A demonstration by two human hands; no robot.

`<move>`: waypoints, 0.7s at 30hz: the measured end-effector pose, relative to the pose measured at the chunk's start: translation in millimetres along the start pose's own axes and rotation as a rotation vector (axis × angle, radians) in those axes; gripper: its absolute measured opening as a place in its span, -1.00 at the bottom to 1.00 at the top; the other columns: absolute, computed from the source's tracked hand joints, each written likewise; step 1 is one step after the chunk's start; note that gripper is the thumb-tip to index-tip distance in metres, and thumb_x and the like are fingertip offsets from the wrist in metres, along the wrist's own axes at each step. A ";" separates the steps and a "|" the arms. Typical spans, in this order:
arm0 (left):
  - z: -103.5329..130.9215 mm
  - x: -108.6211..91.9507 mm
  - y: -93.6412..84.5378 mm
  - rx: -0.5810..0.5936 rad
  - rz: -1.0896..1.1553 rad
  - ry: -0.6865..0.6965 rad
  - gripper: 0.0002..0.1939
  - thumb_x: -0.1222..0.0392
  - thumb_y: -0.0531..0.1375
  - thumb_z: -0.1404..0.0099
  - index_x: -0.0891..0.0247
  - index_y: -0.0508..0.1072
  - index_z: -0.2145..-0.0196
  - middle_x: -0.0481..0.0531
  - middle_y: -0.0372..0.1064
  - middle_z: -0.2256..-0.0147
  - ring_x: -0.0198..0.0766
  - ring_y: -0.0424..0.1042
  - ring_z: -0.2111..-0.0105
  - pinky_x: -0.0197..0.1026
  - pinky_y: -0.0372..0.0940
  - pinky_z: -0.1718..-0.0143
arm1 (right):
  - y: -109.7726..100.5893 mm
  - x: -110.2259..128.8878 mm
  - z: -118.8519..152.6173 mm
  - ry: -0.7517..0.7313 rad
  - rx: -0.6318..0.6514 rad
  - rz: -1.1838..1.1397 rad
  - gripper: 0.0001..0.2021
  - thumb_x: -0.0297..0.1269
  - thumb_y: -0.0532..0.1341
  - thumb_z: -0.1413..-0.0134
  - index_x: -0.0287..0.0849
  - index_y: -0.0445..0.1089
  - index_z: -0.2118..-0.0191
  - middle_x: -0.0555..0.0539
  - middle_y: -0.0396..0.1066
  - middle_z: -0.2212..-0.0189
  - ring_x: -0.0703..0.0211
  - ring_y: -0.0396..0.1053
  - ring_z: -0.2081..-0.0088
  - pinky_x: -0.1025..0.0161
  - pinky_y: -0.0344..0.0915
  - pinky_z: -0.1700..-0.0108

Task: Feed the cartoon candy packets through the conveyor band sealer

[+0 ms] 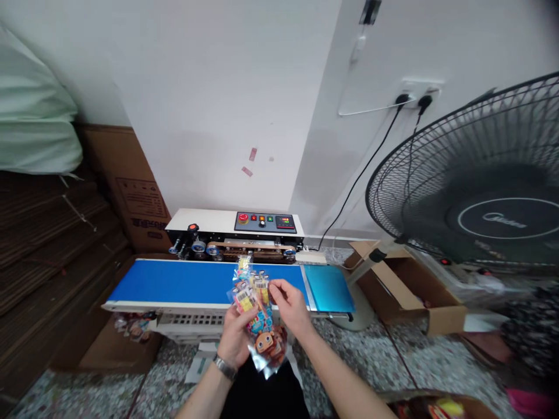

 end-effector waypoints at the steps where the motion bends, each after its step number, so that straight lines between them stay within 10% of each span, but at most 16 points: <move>1: 0.1 -0.2 -0.9 -0.002 -0.003 0.003 -0.65 0.34 0.30 0.04 0.31 0.44 0.22 0.09 0.51 0.34 -0.19 0.47 0.40 -0.17 0.33 0.34 | -1.6 -1.1 -0.6 0.021 -0.029 -0.005 -0.68 -0.08 0.06 -0.10 -0.18 0.40 0.20 -0.07 0.44 0.39 0.20 0.38 0.42 0.29 0.33 0.38; 12: 3.0 -8.3 1.2 -0.015 -0.028 0.063 -0.68 0.33 0.31 0.06 0.32 0.43 0.28 0.09 0.50 0.34 -0.18 0.48 0.39 -0.15 0.34 0.31 | -8.2 8.9 0.0 -0.059 -0.077 0.107 -0.76 -0.12 0.09 -0.08 -0.18 0.36 0.37 -0.02 0.39 0.49 0.23 0.34 0.45 0.34 0.27 0.40; 21: 2.8 -9.7 0.4 -0.026 0.007 0.052 -0.67 0.35 0.31 0.07 0.30 0.42 0.27 0.08 0.51 0.35 -0.19 0.48 0.40 -0.17 0.35 0.33 | -5.5 -14.0 -3.6 0.055 -0.080 -0.225 -0.73 -0.07 0.18 0.03 -0.18 0.30 0.30 -0.04 0.40 0.43 0.20 0.36 0.40 0.31 0.30 0.38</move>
Point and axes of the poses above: each hand's wrist, its own z-axis away from the middle knuckle, its own y-axis out of the palm, x = y × z, the point moved 6 cm from there along -z, towards the middle knuckle
